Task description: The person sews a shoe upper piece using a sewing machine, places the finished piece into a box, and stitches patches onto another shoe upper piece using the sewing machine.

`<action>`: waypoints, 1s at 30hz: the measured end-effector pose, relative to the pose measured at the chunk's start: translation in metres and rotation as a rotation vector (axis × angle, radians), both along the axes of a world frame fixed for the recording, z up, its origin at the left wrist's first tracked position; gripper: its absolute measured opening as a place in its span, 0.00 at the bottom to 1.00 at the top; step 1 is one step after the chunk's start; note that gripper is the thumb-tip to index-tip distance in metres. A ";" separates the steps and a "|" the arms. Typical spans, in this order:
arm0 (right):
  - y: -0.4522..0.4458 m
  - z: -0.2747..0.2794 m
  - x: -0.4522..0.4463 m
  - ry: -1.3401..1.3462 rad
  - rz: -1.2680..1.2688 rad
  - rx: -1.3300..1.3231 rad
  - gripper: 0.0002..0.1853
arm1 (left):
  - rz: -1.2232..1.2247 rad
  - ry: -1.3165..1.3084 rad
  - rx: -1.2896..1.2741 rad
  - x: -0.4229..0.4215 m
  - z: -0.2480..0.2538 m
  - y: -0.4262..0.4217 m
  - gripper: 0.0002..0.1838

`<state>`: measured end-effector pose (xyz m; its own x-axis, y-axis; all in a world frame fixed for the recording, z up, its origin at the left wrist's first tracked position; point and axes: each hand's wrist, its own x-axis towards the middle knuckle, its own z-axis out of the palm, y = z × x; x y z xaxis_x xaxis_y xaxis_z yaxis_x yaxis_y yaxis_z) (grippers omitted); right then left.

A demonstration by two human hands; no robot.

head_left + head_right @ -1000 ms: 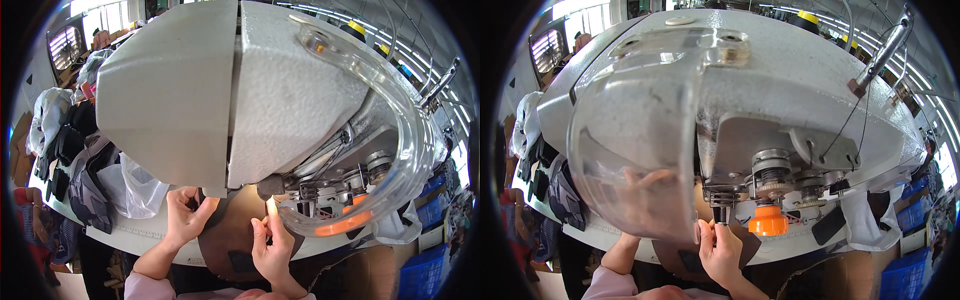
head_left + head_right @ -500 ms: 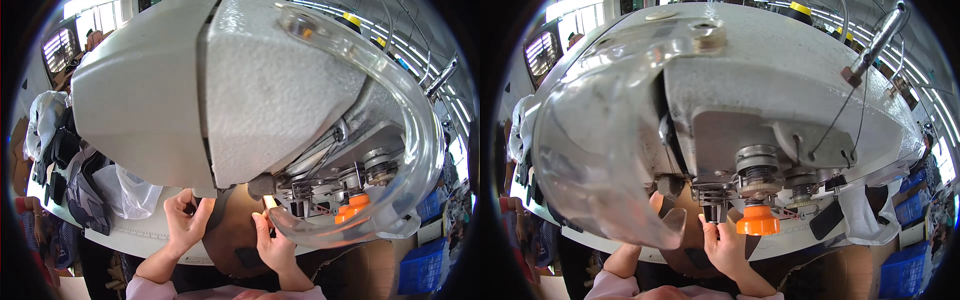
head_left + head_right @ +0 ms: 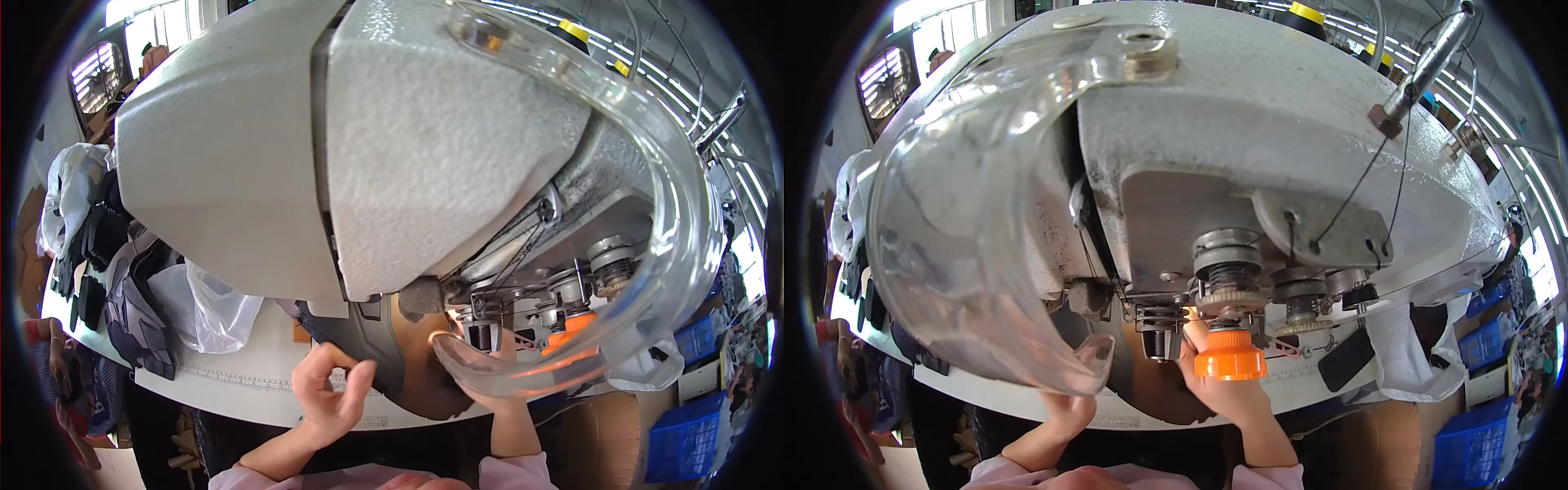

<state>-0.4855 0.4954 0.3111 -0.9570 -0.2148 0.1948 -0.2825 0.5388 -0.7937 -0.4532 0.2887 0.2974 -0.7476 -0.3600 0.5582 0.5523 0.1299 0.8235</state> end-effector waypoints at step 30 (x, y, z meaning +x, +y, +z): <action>-0.024 0.022 0.045 0.613 0.128 0.061 0.22 | -0.453 -0.296 0.128 -0.046 0.030 -0.044 0.11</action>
